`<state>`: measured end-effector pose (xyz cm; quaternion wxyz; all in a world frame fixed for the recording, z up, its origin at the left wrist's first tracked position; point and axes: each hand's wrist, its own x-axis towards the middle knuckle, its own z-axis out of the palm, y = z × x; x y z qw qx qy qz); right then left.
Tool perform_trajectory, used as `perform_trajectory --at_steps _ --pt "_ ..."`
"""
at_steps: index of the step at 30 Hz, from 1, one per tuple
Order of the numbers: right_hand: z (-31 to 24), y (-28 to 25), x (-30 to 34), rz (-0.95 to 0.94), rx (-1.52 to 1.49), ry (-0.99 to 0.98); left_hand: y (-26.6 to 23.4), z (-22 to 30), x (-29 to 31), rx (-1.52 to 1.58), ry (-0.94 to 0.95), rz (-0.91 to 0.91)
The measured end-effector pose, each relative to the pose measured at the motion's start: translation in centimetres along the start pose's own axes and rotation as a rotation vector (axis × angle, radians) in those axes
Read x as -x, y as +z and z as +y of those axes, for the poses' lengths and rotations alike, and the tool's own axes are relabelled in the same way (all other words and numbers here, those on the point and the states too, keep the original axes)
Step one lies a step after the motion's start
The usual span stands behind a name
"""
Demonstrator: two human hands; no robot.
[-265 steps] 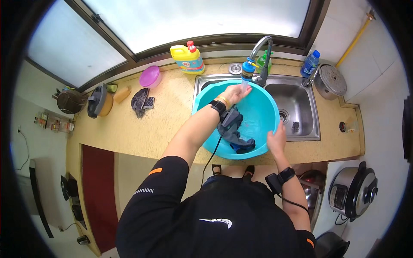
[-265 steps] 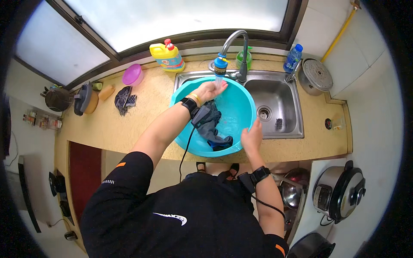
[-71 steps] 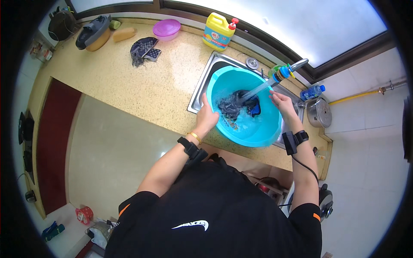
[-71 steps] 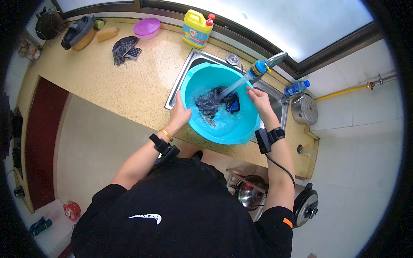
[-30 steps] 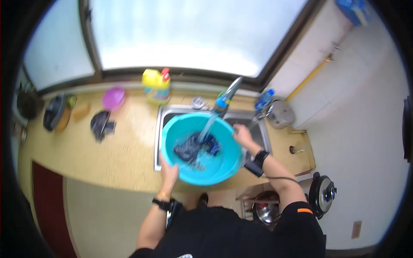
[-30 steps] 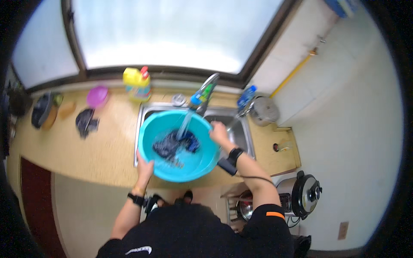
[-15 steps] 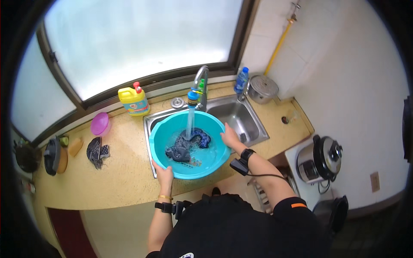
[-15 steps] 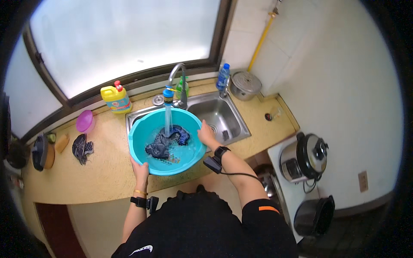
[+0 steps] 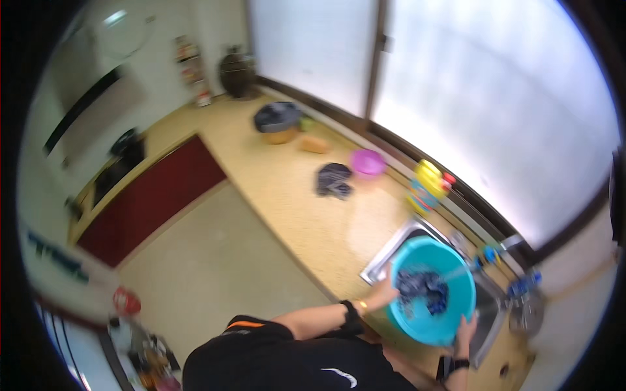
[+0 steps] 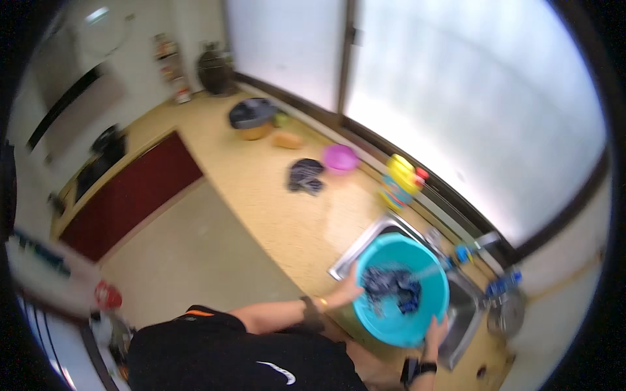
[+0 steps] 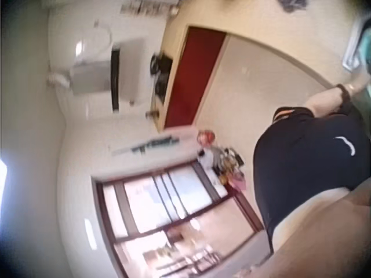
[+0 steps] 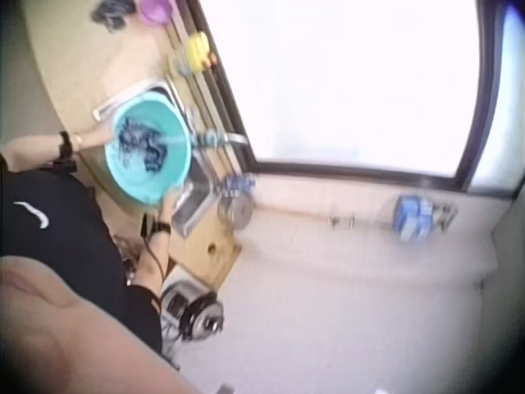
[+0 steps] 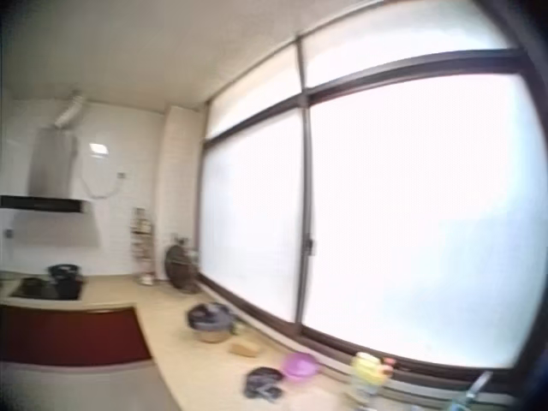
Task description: Washing a cloth in a basin and wiping a window ledge.
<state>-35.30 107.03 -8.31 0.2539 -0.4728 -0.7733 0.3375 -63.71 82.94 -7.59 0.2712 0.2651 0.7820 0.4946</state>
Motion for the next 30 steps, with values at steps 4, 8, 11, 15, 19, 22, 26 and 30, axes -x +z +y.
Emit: perform_trajectory --at_steps 4,8,11,15,19,22,26,30 --pt "2.0 1.9 -2.6 -0.095 0.063 -0.033 -1.9 0.9 2.4 -0.030 -0.038 0.062" --pt "1.6 0.8 -3.4 -0.085 0.040 0.039 -1.8 1.2 1.4 -0.050 -0.094 0.028" --pt "-0.6 -3.3 -3.6 0.025 0.185 0.013 -0.9 2.3 -0.4 -0.063 -0.017 0.031" --pt "-16.3 -6.6 1.2 0.257 0.230 -0.236 0.8 -0.9 -1.7 -0.104 0.377 0.316" --pt "-13.6 -9.6 -2.9 -0.068 0.279 -0.342 -2.0 -2.8 -1.2 -0.072 0.210 0.053" --pt "-10.9 -18.7 -8.5 0.221 0.167 -0.114 -1.3 -1.5 -1.2 0.132 0.202 0.051" --pt "-9.5 -33.3 -15.5 0.373 -0.492 0.109 -0.4 -3.0 -1.9 0.248 0.192 -0.008" --pt "-7.0 -44.1 -23.9 0.479 -0.732 0.042 -1.1 -5.0 -1.7 0.283 0.128 0.025"
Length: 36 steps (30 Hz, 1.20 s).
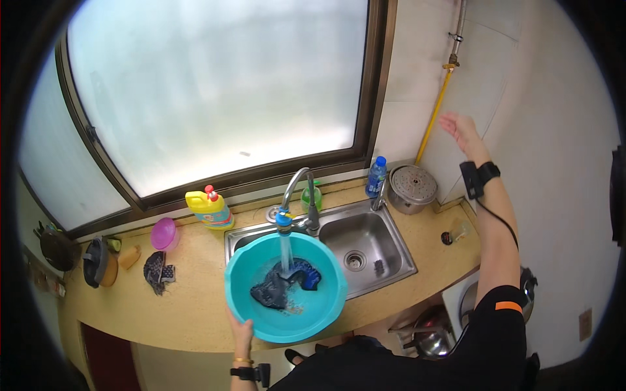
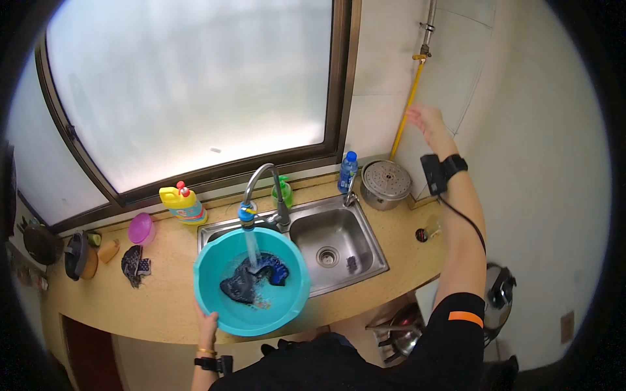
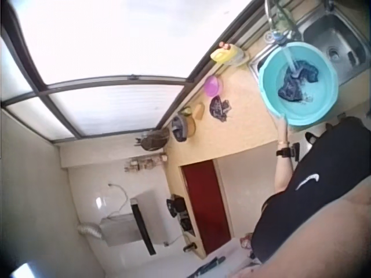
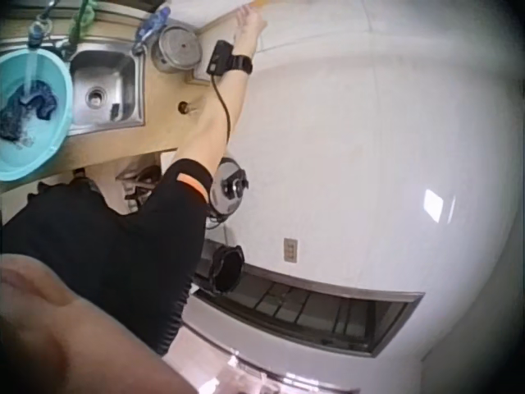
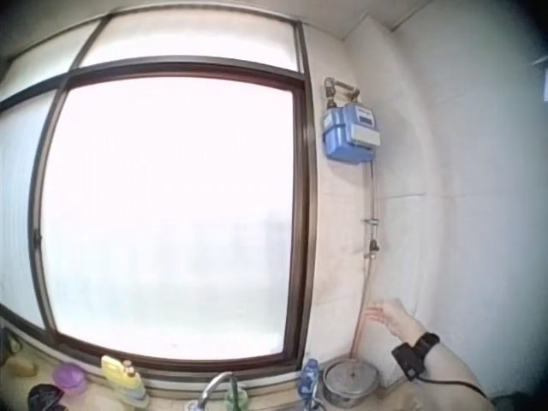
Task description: Washing a cloth in a basin and wiping a window ledge.
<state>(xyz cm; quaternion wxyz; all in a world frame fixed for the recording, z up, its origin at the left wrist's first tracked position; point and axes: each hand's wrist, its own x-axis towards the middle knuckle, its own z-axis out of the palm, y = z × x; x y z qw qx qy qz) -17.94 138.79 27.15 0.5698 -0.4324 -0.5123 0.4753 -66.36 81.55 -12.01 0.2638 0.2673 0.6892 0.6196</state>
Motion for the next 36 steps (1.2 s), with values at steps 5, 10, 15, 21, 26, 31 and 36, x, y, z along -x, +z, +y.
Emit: perform_trajectory --at_steps 5,10,15,21,26,31,36 --pt "-2.0 0.1 -11.5 -0.010 -0.114 -0.098 -0.3 5.4 2.0 -0.034 -0.139 0.050" --pt "-3.1 -2.1 -22.6 0.045 -0.254 -0.151 2.1 7.9 1.4 -0.027 -0.232 0.016" --pt "-2.8 -1.2 -25.8 -0.214 0.418 -0.475 1.2 7.7 2.5 -0.144 -0.210 0.058" --pt "-9.6 -10.0 -30.7 -0.289 0.165 -0.283 3.2 6.0 1.2 -0.032 -0.244 -0.010" --pt "-5.7 2.9 -21.8 -0.272 -0.874 0.322 -0.5 7.0 5.4 -0.148 -0.231 0.154" --pt "-7.7 0.3 -22.0 -0.412 -0.502 0.111 2.0 5.0 0.7 -0.005 -0.132 0.034" --pt "3.4 7.7 -2.4 -0.851 -0.170 0.082 1.9 9.3 2.2 -0.044 -0.104 0.104"
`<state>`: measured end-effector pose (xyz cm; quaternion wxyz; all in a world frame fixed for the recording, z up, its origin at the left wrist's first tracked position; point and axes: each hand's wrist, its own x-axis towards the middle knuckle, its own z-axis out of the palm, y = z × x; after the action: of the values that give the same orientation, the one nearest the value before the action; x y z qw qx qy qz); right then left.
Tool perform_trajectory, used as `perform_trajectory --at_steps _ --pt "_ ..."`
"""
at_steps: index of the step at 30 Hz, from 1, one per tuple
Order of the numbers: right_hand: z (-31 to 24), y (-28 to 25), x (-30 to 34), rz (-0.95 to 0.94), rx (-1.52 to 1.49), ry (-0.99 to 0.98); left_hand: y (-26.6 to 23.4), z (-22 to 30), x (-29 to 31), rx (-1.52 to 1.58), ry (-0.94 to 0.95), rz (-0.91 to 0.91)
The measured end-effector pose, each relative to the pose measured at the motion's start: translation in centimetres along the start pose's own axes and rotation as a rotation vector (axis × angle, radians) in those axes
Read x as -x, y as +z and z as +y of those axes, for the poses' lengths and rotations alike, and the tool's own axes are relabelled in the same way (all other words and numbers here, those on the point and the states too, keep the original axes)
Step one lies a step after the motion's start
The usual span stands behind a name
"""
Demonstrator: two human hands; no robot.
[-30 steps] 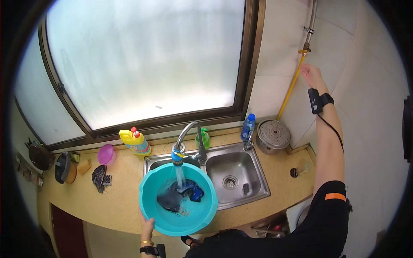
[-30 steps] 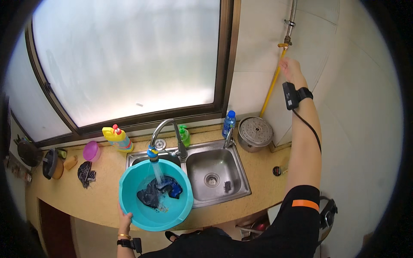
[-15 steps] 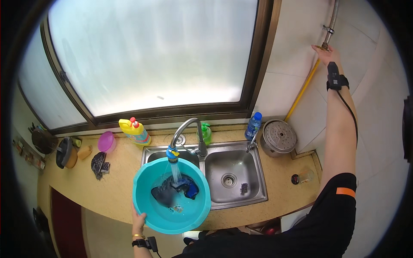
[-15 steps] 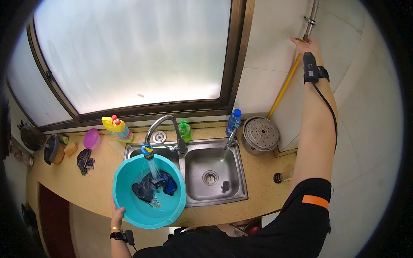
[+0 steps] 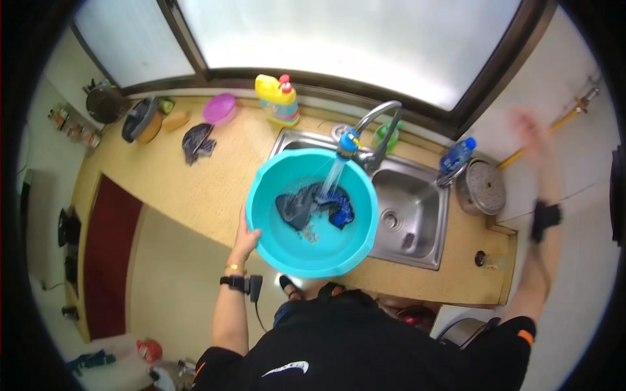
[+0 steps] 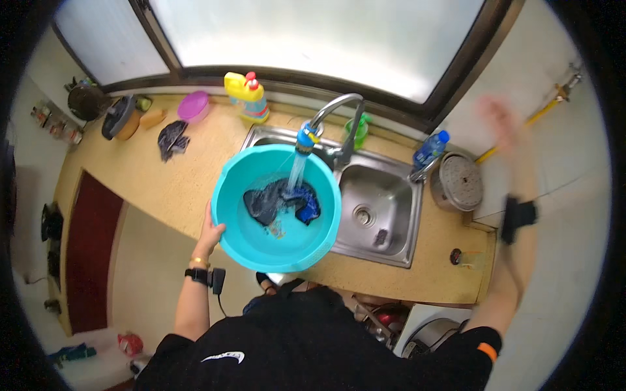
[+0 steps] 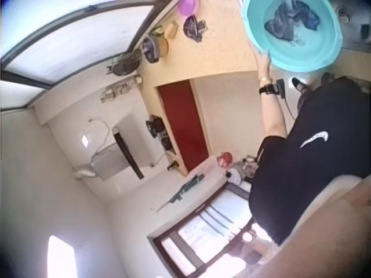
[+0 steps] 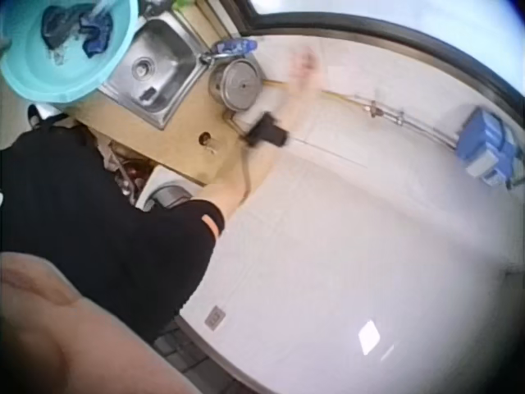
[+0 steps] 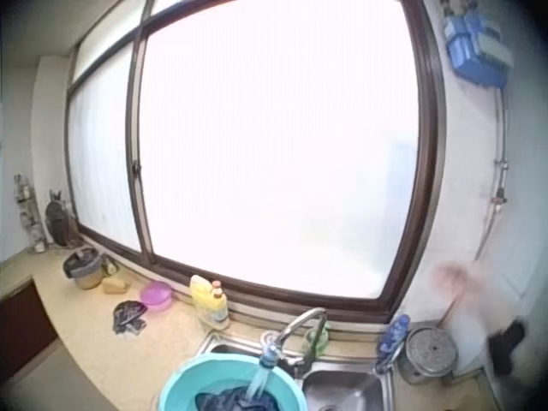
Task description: Washing a cloth in a basin and wiping a window ledge.
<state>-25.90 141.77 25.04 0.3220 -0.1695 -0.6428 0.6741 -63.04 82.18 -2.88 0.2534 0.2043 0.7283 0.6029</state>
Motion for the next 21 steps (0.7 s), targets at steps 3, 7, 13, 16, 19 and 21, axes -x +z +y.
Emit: perform_trajectory --at_steps 3,7,13,16,19,21 --pt "11.0 12.3 7.0 -0.080 0.322 0.493 -0.5 -4.6 -1.1 0.063 0.095 -0.078" --pt "28.4 22.3 14.2 -0.356 1.028 0.663 -0.3 -6.4 -0.5 -0.005 0.170 -0.034" --pt "33.5 30.4 20.4 0.302 0.914 0.523 0.5 -5.8 -0.2 -0.008 0.234 -0.028" --pt "33.1 31.2 20.0 0.479 0.966 0.534 0.4 -7.2 -1.1 -0.133 0.214 0.042" --pt "33.0 30.6 19.6 0.439 0.955 0.455 0.8 -7.8 -2.3 -0.269 0.167 0.070" --pt "34.1 30.3 19.3 0.409 1.072 0.479 0.5 -8.3 -2.6 -0.210 0.178 0.050"
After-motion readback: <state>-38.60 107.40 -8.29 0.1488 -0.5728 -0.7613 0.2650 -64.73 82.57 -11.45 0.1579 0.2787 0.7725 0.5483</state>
